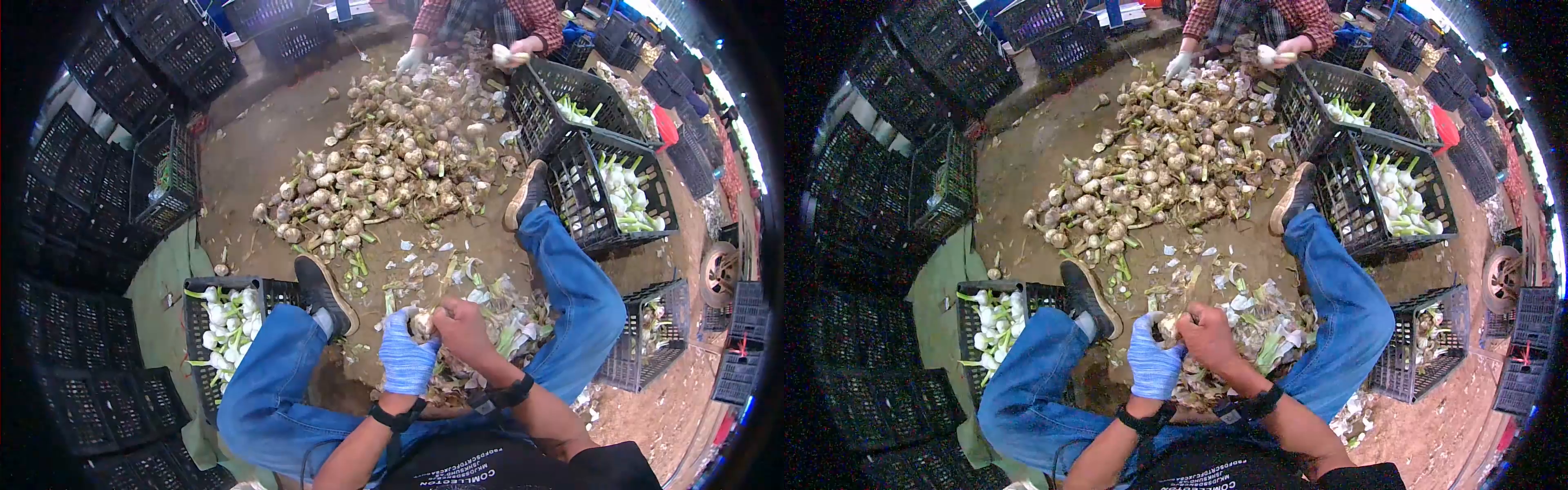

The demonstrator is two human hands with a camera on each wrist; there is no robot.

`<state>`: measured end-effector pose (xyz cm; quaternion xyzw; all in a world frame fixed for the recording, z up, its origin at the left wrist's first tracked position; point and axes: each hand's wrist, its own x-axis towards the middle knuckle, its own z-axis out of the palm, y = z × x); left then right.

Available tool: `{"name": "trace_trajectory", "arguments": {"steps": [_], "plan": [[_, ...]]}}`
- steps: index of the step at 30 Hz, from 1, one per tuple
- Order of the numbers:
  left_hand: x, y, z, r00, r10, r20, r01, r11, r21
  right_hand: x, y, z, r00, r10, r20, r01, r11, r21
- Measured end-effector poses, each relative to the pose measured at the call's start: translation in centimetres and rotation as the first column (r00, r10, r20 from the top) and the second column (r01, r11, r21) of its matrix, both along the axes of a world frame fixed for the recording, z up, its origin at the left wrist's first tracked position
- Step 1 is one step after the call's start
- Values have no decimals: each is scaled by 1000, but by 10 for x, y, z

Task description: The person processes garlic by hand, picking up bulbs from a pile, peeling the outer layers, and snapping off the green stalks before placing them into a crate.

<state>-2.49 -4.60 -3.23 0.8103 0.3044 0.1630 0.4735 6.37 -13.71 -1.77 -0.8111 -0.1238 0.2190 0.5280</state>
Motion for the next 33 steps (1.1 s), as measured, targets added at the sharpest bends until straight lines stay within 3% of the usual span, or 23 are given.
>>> {"name": "trace_trajectory", "arguments": {"steps": [5,7,8,9,10,11,12,14,15,16,18,19,21,22,24,26,28,29,30,32,33], "plan": [[0,3,-10,999,28,27,-28,1000,2,6,4,5,990,-16,-142,31,994,105],[0,8,-8,996,58,71,-31,941,-336,8,1,4,977,-5,-212,36,989,142],[-1,14,-9,996,57,71,-30,941,-336,8,-1,3,959,7,-283,46,983,178],[-2,22,-12,992,78,104,12,743,-669,8,-4,-1,959,6,-283,46,983,177],[-2,26,-16,986,111,127,67,434,-898,8,-6,-7,966,11,-257,26,990,140],[-1,27,-20,968,170,186,131,290,-948,8,-7,-10,973,20,-231,5,995,104],[-1,28,-17,968,172,185,129,292,-948,6,-7,-10,972,22,-232,3,994,105],[1,26,-11,969,207,133,118,84,-989,3,-9,-9,954,42,-298,12,984,177],[3,22,-10,957,275,93,61,122,-991,2,-8,-2,953,42,-299,12,984,178],[1,24,-15,957,275,92,60,122,-991,0,-6,10,921,31,-389,88,955,284],[-3,27,-21,984,110,140,70,484,-872,-1,-2,27,879,33,-476,170,911,377],[-3,26,-17,984,110,137,68,482,-873,-2,-2,33,907,15,-422,128,943,308],[-3,21,-5,995,-3,103,69,756,-651,-3,-3,28,931,-1,-364,92,968,233],[-2,18,-9,995,-6,103,72,755,-652,-3,-5,16,953,7,-304,56,978,199],[0,12,-18,991,-5,131,46,948,-316,-3,-7,8,969,19,-245,21,986,163],[1,9,-23,976,32,217,16,976,-215,-2,-6,9,965,58,-257,-23,990,137],[3,21,-18,993,46,108,33,770,-637,-5,-5,19,956,87,-281,-30,979,201],[-1,28,-14,999,-3,-37,-35,253,-967,-7,-6,22,947,116,-301,-35,964,262],[3,34,-6,999,-1,-38,-36,252,-967,-8,-7,18,946,118,-302,-37,965,260],[7,42,3,983,-143,-118,-141,-164,-976,-9,-8,8,902,83,-424,35,964,264],[1,42,-9,997,-62,34,18,-242,-970,-7,-8,15,913,77,-401,20,972,232]]}}
